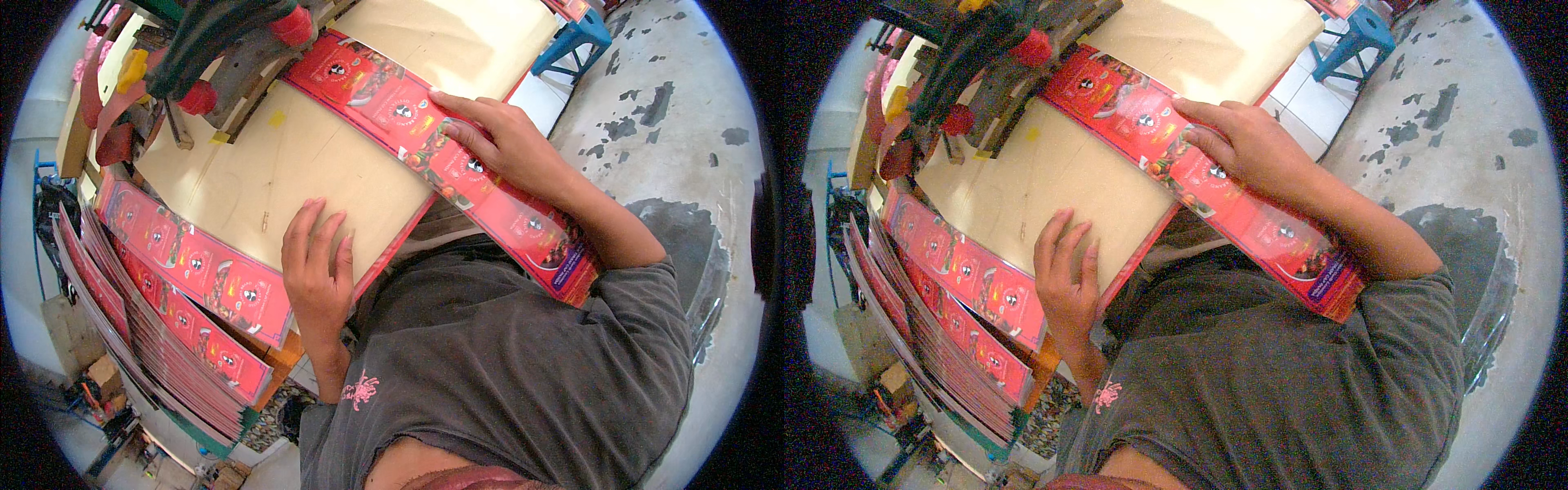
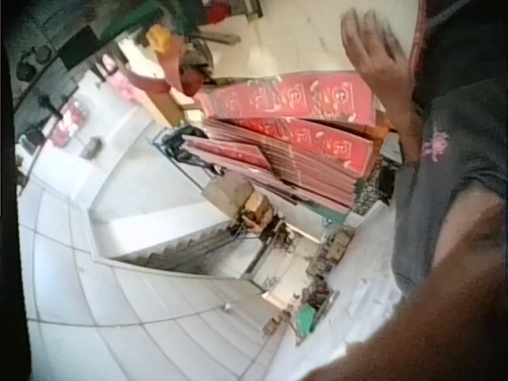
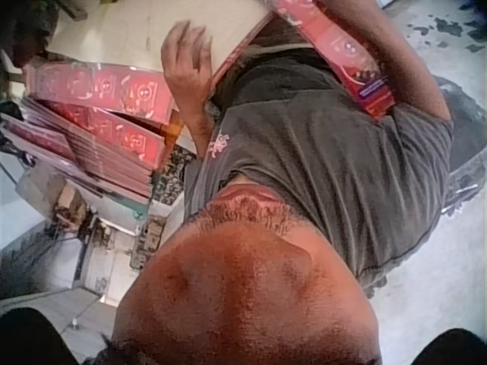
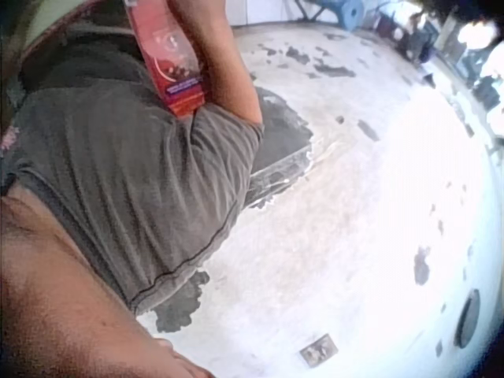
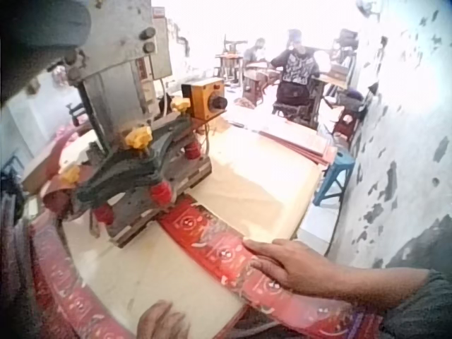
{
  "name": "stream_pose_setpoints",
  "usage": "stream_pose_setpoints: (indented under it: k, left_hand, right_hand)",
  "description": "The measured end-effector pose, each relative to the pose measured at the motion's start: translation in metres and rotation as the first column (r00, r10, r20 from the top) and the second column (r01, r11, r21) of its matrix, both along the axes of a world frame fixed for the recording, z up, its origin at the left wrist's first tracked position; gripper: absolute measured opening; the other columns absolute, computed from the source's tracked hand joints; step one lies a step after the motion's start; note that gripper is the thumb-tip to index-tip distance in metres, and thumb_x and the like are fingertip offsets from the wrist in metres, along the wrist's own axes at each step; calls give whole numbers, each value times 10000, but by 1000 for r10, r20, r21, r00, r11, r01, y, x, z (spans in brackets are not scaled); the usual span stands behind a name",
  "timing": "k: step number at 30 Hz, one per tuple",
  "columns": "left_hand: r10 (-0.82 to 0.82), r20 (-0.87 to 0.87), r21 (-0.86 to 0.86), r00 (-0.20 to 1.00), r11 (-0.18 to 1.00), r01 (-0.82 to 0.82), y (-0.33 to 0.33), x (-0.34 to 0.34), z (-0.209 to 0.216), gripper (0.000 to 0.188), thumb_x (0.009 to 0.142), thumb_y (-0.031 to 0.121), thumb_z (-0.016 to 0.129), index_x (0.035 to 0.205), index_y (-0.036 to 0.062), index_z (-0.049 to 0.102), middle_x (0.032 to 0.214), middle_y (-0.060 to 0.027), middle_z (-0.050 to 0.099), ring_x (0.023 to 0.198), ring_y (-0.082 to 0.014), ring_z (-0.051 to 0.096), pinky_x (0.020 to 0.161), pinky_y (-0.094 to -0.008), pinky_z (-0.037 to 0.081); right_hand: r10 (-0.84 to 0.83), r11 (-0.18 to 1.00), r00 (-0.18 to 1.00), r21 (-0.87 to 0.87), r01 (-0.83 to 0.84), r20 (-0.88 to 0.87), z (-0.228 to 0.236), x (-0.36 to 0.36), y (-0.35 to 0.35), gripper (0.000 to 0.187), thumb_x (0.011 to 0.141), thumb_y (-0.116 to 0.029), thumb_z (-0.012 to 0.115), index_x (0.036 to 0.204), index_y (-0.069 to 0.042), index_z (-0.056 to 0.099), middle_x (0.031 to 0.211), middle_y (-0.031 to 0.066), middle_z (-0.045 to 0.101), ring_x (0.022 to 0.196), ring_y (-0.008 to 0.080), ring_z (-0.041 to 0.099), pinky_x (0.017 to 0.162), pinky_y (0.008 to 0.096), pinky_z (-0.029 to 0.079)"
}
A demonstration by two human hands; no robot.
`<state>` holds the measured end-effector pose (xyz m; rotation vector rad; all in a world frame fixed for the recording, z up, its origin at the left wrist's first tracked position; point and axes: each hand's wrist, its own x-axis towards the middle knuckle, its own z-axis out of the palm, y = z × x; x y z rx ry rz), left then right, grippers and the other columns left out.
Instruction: The person takes printed plastic or paper strips from a pile, turns them over to check both sides, aligns them on a work surface, and then places them onto a conveyor belt or into a processing machine.
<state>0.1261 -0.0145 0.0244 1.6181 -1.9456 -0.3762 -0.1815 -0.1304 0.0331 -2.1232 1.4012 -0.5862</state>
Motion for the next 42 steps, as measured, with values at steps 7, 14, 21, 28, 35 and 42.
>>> stream_pose_setpoints:
  k: [7, 14, 21, 28, 35, 42]
  left_hand:
    - [-6, -3, 0, 1000, 1000, 6, -1, -1, -1, 270, 965, 76, 689, 1228, 44, 739, 1441, -170, 647, 1368, -372, 594, 1161, -478, 463]
    - [8, -1, -2, 1000, 1000, -8, 0, -1, -2, 260, 966, 84, 700, 1220, 48, 743, 1434, -170, 650, 1362, -367, 601, 1160, -475, 467]
    - [11, 7, -9, 1000, 1000, -11, -2, -2, -1, 251, 969, 90, 700, 1213, 57, 747, 1426, -166, 655, 1355, -367, 606, 1153, -473, 472]
    - [15, -12, -25, 1000, 1000, -15, -2, -1, -2, 260, 939, 80, 723, 1199, 61, 736, 1396, -152, 657, 1333, -368, 610, 1118, -486, 485]
    - [30, -6, -35, 1000, 999, -30, -1, -1, -3, 264, 936, 79, 723, 1199, 63, 731, 1398, -139, 656, 1342, -360, 605, 1119, -482, 483]
    - [18, -14, -25, 1000, 1000, -19, -1, -1, -3, 285, 934, 71, 721, 1218, 67, 729, 1405, -139, 649, 1343, -364, 604, 1114, -487, 484]
  right_hand:
    - [7, 1000, 1000, -29, -6, 15, -4, -2, 0, 456, 1092, -337, 588, 1476, -94, 627, 1106, 271, 712, 1057, 436, 684, 959, 500, 531]
    - [5, 1000, 1000, 4, -5, 5, -3, -1, 0, 452, 1087, -329, 594, 1470, -92, 630, 1112, 268, 711, 1055, 433, 680, 967, 503, 528]
    - [6, 1000, 1000, -12, -6, -23, 2, -1, -1, 450, 1067, -239, 649, 1495, -105, 619, 1190, 266, 727, 1081, 400, 716, 965, 447, 547]
    - [-9, 1000, 1000, 14, 9, -24, 6, 2, 0, 454, 1067, -232, 649, 1506, -122, 613, 1099, 261, 719, 1018, 401, 709, 928, 454, 544]
    - [4, 1000, 1000, -17, -4, -8, -2, 1, -2, 460, 1083, -319, 600, 1488, -102, 619, 1094, 269, 703, 1040, 432, 682, 933, 502, 533]
    - [-15, 999, 1000, 36, 16, -20, 4, 3, 0, 455, 1084, -317, 597, 1488, -110, 622, 1084, 260, 701, 1032, 426, 682, 927, 493, 535]
